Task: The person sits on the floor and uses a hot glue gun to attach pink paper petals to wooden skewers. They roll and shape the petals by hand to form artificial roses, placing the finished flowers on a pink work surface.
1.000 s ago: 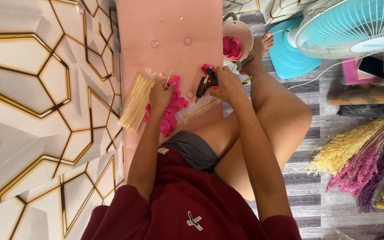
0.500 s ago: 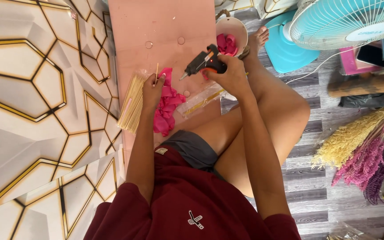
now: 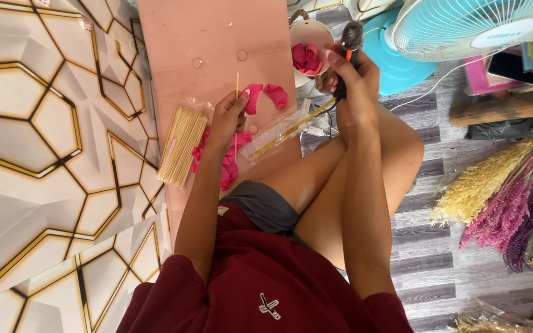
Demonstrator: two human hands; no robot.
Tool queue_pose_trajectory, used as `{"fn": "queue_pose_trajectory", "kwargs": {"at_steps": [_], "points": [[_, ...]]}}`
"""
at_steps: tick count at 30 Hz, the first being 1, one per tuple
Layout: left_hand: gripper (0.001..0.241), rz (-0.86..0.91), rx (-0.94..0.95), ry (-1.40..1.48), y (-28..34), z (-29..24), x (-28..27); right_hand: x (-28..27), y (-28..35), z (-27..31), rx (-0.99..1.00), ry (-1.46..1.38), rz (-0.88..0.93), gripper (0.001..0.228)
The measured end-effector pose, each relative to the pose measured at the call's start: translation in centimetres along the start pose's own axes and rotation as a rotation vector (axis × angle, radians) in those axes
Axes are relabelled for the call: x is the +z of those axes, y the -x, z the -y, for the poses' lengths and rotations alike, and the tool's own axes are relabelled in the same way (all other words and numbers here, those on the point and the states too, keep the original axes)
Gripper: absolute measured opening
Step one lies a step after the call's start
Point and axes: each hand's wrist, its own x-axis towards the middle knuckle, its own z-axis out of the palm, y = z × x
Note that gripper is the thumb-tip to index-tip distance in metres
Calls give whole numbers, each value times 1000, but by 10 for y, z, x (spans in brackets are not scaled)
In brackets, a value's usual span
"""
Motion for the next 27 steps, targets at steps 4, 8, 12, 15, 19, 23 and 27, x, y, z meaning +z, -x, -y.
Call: {"fn": "queue_pose_trajectory", "kwargs": {"at_steps": [4, 8, 12, 15, 19, 23, 27], "points": [[33, -63, -55, -26, -3, 11, -2, -27, -12, 5, -358, 417, -115, 19], [26, -110, -117, -118, -1, 16, -6, -32, -15, 13, -578, 443, -122, 27], [25, -127, -146, -83, -5, 28, -8, -29, -14, 8, -612, 454, -130, 25], [34, -121, -133, -79, -5, 30, -9, -27, -14, 6, -569, 505, -90, 16], [29, -136, -145, -59, -4, 26, -12, -25, -12, 7, -569, 491, -31, 22], [31, -160, -183, -72, -3, 22, -13, -17, 0, 16, -508, 396, 29, 25], [33, -144, -162, -63, -5, 28, -14, -29, -3, 9, -382, 285, -22, 28]]}}
